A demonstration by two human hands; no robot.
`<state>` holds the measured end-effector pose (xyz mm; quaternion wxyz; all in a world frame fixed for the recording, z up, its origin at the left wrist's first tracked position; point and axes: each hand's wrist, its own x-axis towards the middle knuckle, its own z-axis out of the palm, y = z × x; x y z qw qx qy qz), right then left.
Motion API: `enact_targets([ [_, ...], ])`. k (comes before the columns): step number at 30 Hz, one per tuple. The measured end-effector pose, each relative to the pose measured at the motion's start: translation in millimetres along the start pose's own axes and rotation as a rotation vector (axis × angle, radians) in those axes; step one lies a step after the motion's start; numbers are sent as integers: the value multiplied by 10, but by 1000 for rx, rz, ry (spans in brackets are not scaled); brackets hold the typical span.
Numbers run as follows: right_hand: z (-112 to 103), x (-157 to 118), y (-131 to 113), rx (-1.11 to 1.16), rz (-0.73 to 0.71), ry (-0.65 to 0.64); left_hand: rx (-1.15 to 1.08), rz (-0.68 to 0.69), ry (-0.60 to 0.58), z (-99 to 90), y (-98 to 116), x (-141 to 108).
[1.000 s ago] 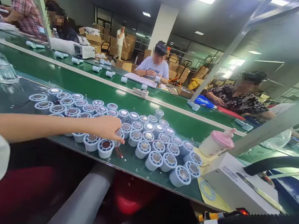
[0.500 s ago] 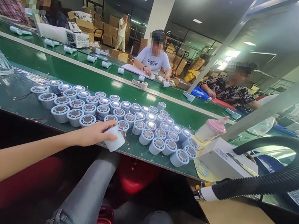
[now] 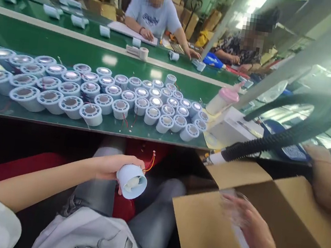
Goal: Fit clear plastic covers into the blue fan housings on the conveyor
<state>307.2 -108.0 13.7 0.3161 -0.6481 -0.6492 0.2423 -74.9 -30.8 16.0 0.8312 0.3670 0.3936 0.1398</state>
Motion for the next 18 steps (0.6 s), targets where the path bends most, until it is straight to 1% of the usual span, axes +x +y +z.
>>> enact_targets([
  [1, 120, -12, -181, 12, -148, -152, 50, -17, -27, 38, -4, 51],
  [2, 270, -15, -375, -27, -298, -211, 109, -28, -45, 76, -9, 95],
  [3, 436, -10, -564, -108, -419, -223, 180, -33, -62, 113, -14, 129],
  [4, 605, 2, -733, -204, -539, -210, 260, -28, -80, 145, -19, 150],
  [5, 762, 17, -870, -311, -601, -188, 350, -6, -88, 171, -24, 157],
  [6, 896, 33, -970, -399, -610, -171, 452, 39, -80, 191, -30, 150],
  [8, 1075, 57, -1065, -477, -585, -167, 680, 182, -15, 211, -43, 104],
  [9, 1121, 65, -1074, -450, -554, -182, 784, 264, 35, 214, -52, 74],
  [11, 1151, 71, -1060, -290, -480, -239, 921, 395, 126, 211, -83, 23],
  [14, 1142, 68, -1048, 11, -323, -287, 958, 474, 209, 183, -171, 19],
  [18, 1163, 59, -1061, 279, -107, -236, 963, 601, 246, 94, -329, 133],
])
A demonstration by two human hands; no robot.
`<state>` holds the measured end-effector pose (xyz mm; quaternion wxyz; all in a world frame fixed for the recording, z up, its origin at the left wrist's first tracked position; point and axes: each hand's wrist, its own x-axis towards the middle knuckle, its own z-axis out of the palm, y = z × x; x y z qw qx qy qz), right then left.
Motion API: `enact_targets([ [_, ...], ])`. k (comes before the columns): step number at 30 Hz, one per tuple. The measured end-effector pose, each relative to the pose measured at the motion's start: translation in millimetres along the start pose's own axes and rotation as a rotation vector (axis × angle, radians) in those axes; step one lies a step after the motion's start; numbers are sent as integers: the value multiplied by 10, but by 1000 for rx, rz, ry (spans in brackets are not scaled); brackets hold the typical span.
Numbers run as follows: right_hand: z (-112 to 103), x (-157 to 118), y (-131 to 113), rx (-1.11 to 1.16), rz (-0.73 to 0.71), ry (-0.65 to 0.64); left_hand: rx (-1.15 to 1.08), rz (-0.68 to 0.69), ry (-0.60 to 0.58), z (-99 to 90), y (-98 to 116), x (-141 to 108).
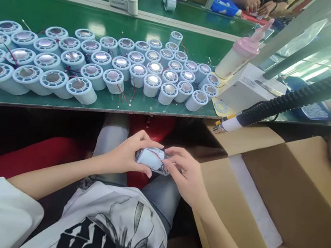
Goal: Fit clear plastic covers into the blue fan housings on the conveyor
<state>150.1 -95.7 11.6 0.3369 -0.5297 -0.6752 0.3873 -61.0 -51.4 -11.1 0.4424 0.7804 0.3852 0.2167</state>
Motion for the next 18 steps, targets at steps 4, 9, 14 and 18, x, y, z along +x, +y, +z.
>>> enact_targets([
  [4, 31, 16, 46, 236, 183, 100, -60, 95, -21, 71, -138, 4],
  [9, 14, 58, 99, 545, 394, 139, -383, -8, -163, 99, -99, -20],
  [14, -32, 13, 120, 430, 160, -53, -741, -176, -141, 108, -34, -41],
  [18, -42, -92, 157, -37, -195, -88, -865, -237, -135, 99, -41, -76],
])
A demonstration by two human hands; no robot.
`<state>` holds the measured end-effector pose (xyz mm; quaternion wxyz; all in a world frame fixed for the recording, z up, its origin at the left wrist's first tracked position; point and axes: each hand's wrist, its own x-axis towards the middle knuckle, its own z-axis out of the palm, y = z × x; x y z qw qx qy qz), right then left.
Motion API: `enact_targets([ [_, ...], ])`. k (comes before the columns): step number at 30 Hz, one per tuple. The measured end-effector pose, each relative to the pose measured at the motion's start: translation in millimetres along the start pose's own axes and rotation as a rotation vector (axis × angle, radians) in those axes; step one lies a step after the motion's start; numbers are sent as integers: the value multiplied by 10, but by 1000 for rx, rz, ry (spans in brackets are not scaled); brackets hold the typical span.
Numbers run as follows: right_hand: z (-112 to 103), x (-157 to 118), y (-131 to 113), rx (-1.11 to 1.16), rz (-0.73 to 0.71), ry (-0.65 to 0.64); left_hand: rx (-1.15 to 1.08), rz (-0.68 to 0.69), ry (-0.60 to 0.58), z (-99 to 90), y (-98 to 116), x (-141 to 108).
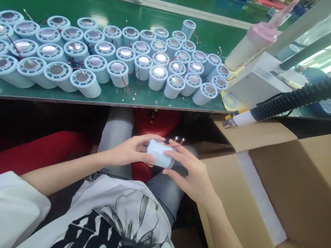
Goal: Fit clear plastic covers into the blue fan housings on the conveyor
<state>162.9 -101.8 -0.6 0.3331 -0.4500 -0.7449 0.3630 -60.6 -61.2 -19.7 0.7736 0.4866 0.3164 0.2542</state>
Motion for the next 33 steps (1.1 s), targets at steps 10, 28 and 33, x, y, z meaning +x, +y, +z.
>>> enact_targets([
  [10, -14, -89, -17, 184, 20, 7, 192, 100, -126, -3, 145, -102],
  [28, -39, -65, -156, 574, 305, -66, 505, 278, -141, -24, 225, -157],
  [33, -31, -53, -161, 679, 419, -84, 565, 335, -156, -32, 257, -152],
])
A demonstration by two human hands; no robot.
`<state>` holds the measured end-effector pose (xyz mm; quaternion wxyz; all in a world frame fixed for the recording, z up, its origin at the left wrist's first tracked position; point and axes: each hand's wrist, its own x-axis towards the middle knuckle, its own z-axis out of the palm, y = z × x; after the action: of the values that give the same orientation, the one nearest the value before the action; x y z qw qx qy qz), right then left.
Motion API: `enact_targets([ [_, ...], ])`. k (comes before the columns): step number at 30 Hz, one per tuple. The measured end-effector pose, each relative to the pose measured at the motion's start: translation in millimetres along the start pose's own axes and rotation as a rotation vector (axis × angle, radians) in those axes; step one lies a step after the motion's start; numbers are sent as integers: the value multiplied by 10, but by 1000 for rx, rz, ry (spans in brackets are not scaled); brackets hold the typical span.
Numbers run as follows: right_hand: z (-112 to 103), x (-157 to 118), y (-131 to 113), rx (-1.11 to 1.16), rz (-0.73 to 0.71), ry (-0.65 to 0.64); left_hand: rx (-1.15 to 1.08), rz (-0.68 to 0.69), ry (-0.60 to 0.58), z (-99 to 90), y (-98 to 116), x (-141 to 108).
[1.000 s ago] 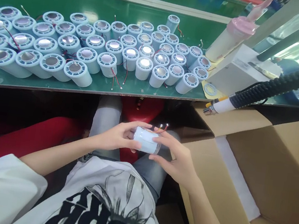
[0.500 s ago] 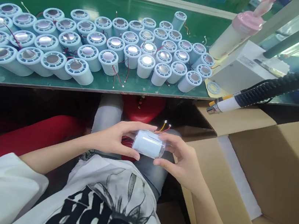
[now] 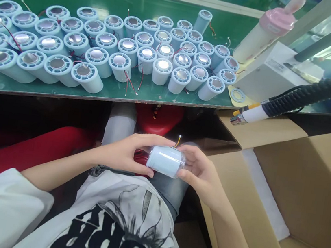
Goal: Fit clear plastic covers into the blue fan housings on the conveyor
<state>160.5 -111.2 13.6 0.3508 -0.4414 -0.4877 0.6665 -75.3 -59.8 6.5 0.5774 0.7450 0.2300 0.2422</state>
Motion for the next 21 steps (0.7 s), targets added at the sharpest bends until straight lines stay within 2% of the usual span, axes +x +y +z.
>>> enact_targets([
  [5, 29, 26, 12, 93, 80, 34, 10, 2, -3, -1, -5, 1],
  [11, 48, 45, 15, 110, 92, 49, -48, -36, -6, 11, 4, -12],
  [16, 53, 65, 70, 206, 146, 65, -98, -110, -12, 24, 44, -17],
  [21, 28, 71, 141, 197, 203, 114, -192, -197, 6, 40, 72, -25],
])
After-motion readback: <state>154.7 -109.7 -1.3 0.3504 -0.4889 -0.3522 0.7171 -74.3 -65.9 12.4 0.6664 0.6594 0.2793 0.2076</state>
